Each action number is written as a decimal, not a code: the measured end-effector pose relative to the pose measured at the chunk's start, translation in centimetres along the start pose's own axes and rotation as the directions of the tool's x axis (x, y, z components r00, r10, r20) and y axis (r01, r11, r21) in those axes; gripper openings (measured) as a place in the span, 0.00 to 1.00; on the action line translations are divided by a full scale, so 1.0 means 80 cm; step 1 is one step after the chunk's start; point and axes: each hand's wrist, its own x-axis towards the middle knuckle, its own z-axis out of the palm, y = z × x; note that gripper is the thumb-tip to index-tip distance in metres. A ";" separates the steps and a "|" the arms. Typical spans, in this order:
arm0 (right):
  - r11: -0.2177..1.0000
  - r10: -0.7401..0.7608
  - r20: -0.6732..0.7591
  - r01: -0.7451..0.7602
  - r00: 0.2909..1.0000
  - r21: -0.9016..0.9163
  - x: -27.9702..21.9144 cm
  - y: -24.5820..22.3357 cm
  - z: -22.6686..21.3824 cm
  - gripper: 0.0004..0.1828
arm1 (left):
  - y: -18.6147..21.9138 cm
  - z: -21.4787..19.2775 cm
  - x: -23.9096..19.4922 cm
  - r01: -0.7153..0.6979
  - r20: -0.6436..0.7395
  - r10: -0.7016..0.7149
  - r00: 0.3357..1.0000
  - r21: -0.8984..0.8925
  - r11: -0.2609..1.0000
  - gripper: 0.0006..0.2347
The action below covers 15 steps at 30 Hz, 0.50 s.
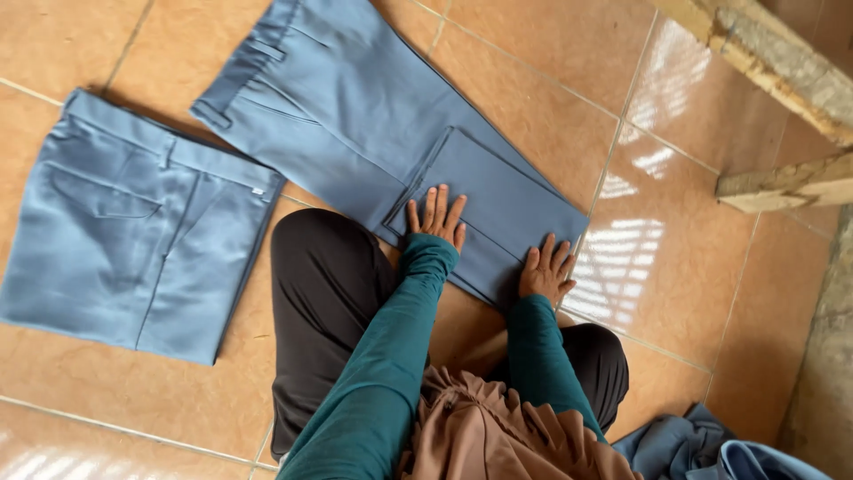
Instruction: The person sits on a tiled floor and folds several pairs of light blue trousers by hand. They smooth each pair, fold the legs inward, and then fold the garment in half or thirds before stacking them neatly.
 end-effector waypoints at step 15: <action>0.020 0.095 0.367 -0.370 0.925 0.929 -0.022 0.126 0.031 0.42 | -0.045 0.063 0.020 0.206 -0.162 -0.201 0.966 0.013 0.979 0.34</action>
